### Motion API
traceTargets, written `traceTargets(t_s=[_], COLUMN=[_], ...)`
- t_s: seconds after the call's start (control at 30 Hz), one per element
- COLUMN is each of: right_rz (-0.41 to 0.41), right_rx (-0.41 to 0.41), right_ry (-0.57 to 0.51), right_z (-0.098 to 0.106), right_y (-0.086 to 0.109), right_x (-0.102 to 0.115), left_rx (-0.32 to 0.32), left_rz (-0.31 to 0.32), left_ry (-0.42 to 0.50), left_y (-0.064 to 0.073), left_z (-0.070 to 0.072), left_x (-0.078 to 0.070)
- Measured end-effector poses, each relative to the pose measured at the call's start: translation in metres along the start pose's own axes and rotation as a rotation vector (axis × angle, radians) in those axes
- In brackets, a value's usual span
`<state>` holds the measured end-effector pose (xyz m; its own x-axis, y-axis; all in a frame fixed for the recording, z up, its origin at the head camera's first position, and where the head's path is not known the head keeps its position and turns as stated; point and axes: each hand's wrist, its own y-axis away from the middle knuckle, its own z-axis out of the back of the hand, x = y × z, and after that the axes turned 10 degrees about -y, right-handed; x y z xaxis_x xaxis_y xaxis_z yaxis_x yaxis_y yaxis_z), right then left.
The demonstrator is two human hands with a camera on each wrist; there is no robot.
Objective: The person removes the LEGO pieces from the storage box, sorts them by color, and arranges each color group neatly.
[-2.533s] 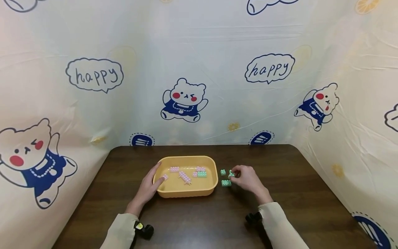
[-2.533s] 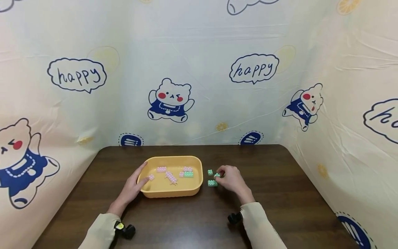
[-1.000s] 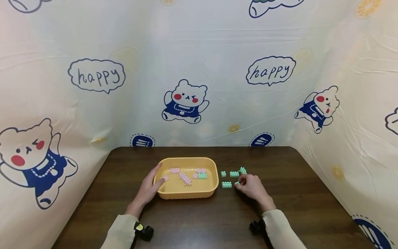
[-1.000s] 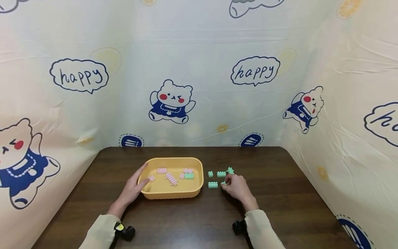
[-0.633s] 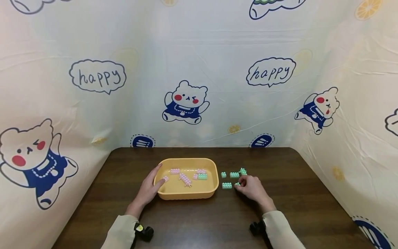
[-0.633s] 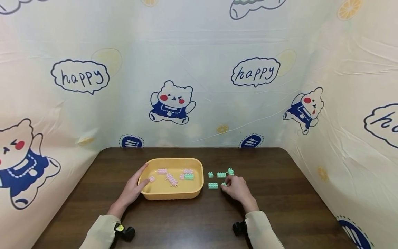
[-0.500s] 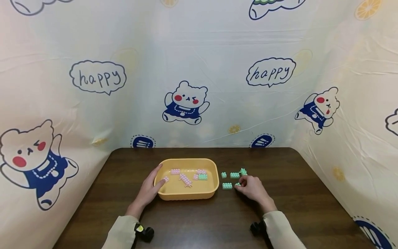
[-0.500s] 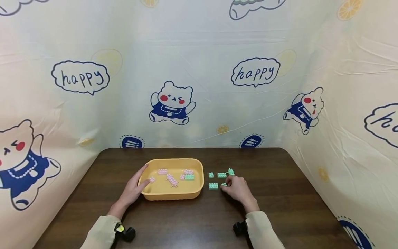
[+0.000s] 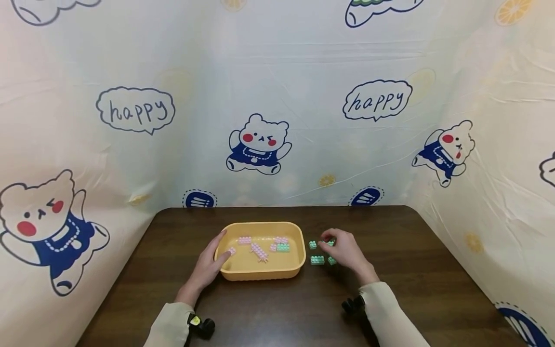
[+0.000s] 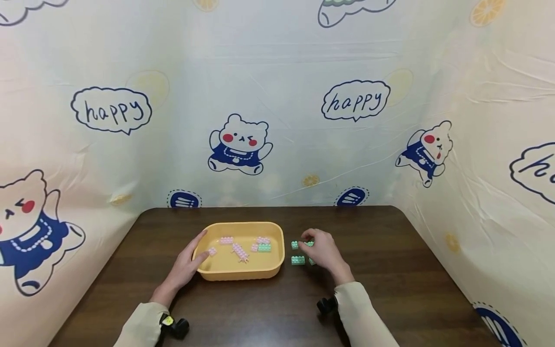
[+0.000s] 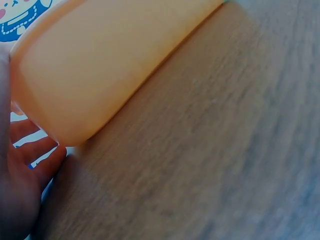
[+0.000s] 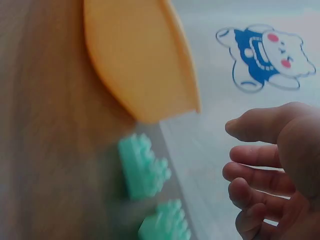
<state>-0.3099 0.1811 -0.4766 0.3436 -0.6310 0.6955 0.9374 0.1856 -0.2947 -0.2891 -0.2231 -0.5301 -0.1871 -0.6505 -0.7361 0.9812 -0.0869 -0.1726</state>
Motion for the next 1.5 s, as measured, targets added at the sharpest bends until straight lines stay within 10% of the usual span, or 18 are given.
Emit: traceTargets(t_s=[0.5,1.5], right_rz=[0.078,0.035], right_rx=[0.156,0.317], right_ry=[-0.024,0.08], right_z=[-0.034,-0.069], right_y=[-0.041,-0.051], right_x=[0.047,0.043], left_rx=[-0.062,-0.057], left_rz=[-0.092,-0.094], left_ry=[0.0,0.003], left_y=[0.003,0.002], left_z=[-0.002,0.0], left_x=[0.006,0.004])
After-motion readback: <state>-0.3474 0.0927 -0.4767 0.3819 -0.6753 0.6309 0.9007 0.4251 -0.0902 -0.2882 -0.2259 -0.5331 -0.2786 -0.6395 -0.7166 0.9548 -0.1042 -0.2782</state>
